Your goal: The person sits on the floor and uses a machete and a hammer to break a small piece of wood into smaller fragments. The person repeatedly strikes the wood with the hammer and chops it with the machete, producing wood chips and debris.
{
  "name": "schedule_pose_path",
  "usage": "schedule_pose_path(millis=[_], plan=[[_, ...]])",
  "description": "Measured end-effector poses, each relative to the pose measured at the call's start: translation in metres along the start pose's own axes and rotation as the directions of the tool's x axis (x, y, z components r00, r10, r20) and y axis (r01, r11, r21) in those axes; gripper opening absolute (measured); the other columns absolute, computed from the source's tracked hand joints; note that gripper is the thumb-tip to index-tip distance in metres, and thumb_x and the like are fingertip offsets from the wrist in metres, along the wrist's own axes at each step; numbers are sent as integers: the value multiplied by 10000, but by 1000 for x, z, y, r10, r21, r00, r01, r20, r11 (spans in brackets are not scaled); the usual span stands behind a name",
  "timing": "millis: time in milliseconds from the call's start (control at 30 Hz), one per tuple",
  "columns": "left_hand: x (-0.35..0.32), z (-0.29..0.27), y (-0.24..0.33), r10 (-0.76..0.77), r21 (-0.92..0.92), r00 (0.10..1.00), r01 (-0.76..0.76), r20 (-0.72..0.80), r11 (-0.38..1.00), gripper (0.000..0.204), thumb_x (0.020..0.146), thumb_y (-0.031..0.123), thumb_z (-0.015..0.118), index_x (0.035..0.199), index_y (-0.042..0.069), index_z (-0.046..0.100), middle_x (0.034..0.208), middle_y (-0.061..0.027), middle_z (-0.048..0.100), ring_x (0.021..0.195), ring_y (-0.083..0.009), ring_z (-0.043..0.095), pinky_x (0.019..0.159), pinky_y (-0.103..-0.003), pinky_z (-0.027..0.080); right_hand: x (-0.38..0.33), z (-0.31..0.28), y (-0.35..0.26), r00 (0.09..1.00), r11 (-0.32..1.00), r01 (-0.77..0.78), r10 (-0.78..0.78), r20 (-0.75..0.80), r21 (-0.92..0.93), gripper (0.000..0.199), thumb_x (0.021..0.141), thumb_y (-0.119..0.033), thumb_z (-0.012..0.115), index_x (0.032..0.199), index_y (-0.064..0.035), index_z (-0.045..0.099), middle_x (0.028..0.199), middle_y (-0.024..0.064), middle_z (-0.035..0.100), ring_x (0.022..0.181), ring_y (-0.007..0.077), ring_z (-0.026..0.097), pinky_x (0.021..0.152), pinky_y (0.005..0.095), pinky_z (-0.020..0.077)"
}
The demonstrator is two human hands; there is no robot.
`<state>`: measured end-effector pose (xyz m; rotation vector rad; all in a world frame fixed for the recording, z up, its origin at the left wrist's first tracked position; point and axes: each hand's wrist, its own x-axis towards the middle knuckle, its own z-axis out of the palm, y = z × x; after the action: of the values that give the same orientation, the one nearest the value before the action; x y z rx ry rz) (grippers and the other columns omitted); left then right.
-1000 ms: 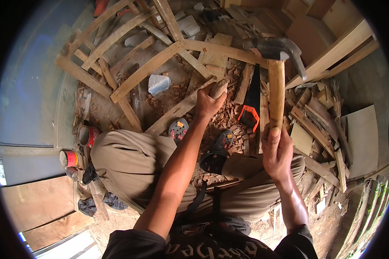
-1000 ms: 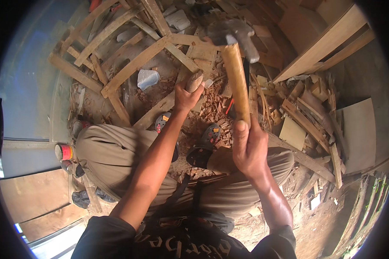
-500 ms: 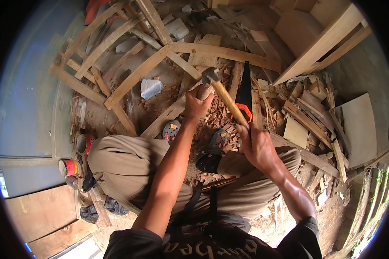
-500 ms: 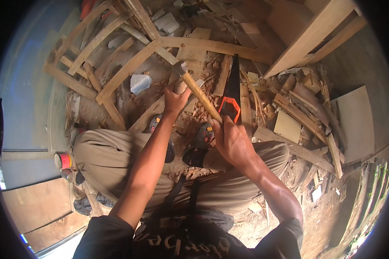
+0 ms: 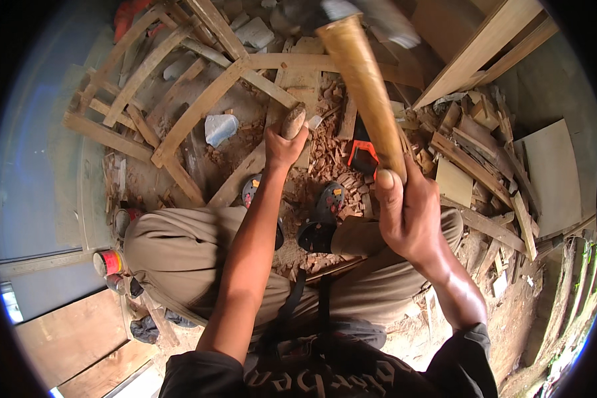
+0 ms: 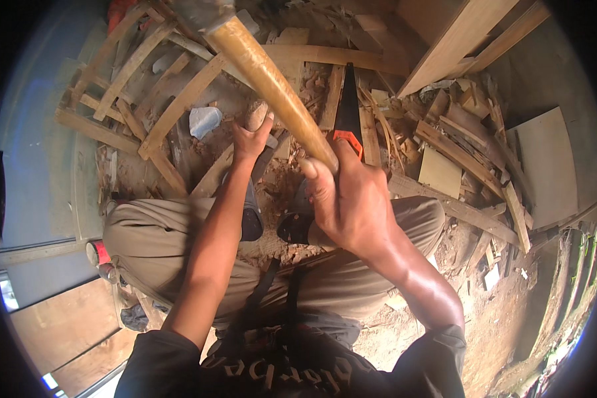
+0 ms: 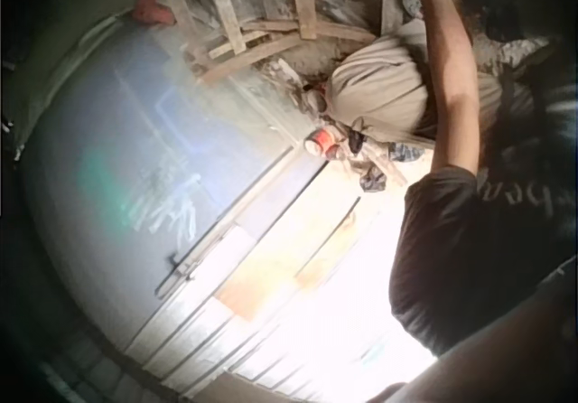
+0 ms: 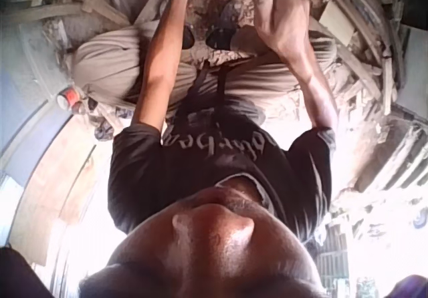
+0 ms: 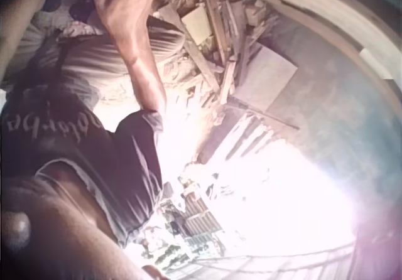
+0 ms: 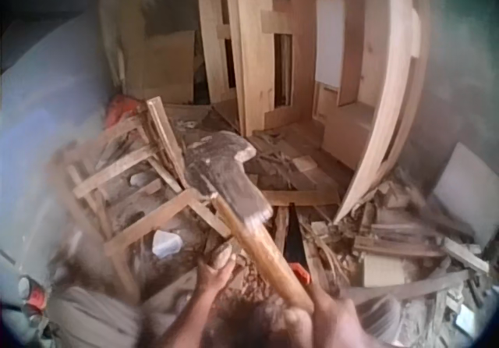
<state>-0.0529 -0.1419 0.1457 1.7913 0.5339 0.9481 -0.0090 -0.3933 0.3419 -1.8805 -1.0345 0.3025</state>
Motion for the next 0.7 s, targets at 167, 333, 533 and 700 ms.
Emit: schedule_pose_path(millis=[167, 333, 533, 700], plan=[[-2, 10, 4, 59, -72, 997, -63, -56, 995, 246, 821, 149, 729, 1001, -18, 708, 864, -142, 740, 797, -273, 733, 687, -397, 538, 1, 13, 65, 922, 939, -287, 325, 212, -193, 381, 1046, -273, 531, 983, 101, 568, 575, 216, 592, 513, 382, 642, 478, 459, 481], [-5, 8, -6, 123, 72, 987, -116, -103, 991, 245, 807, 140, 726, 982, -30, 705, 869, -159, 739, 816, -275, 736, 693, -410, 546, 3, 0, 17, 996, 996, -83, 84, -43, 20, 382, 1041, -296, 534, 979, 79, 569, 595, 226, 593, 544, 444, 625, 500, 471, 483], [-2, 13, -5, 165, 31, 982, -163, -93, 986, 199, 761, 83, 709, 931, -20, 703, 824, -166, 725, 776, -277, 734, 677, -391, 548, 0, 18, 45, 966, 972, -142, 178, 187, -189, 318, 1018, -241, 569, 999, 76, 559, 580, 273, 574, 587, 481, 631, 522, 521, 484], [-2, 20, -4, 138, 14, 987, -137, -80, 990, 191, 762, 80, 709, 923, -20, 692, 791, -160, 721, 707, -219, 702, 638, -386, 527, -1, 11, 18, 995, 997, -72, 70, 72, 20, 350, 1028, -271, 562, 988, 76, 551, 603, 256, 582, 607, 464, 643, 525, 470, 477]])
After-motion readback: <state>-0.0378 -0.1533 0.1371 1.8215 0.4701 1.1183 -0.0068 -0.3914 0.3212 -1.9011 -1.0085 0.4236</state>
